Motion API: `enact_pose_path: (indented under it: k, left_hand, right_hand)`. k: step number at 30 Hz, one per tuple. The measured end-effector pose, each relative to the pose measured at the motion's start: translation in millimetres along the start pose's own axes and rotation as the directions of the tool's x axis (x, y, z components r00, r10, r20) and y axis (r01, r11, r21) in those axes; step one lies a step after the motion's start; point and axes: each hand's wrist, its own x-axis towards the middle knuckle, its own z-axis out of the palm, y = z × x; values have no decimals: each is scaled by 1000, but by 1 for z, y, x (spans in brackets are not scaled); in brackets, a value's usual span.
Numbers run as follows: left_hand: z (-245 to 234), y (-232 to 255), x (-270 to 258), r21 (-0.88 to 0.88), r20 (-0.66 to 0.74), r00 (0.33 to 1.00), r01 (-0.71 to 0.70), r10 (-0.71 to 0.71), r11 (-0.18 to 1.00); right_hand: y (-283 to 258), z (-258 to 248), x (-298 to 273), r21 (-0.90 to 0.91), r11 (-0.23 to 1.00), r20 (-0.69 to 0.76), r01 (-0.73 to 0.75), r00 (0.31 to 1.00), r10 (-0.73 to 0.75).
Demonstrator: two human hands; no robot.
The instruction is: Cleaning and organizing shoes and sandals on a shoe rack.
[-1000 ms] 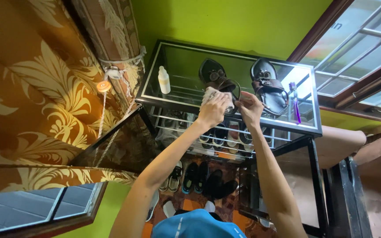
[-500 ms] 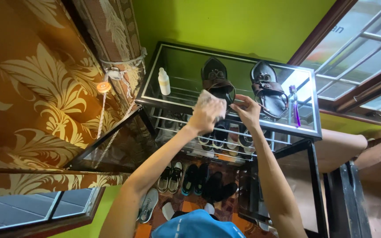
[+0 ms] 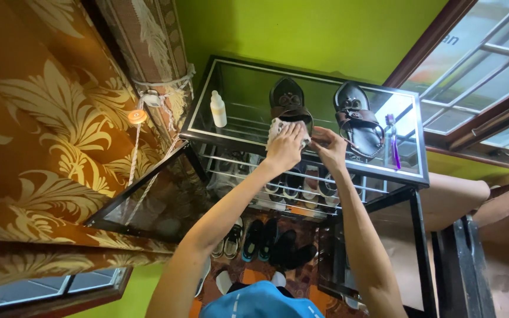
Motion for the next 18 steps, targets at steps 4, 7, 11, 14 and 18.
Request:
enact_pose_path:
  k: [4, 7, 11, 14, 18]
  left_hand:
    - [-23, 0, 25, -64, 32, 998, 64, -62, 996]
    - [-45, -1, 27, -118, 209, 968, 165, -138, 979]
    - [-32, -20, 13, -143, 133, 987, -74, 94, 987]
    - [-22, -26, -3, -169, 62, 977, -190, 203, 967]
    - [-25, -30, -19, -244, 10, 966, -250, 260, 937]
  right_hand:
    - [-20, 1, -1, -31, 996, -7, -87, 996, 87]
    - [-23, 0, -2, -56, 994, -13, -97, 995, 96]
    - [-19, 2, 2, 39, 992, -1, -119, 993, 120]
    - [-25, 2, -1, 31, 989, 1, -145, 989, 145]
    - [-31, 0, 2, -7, 983, -1, -181, 983, 181]
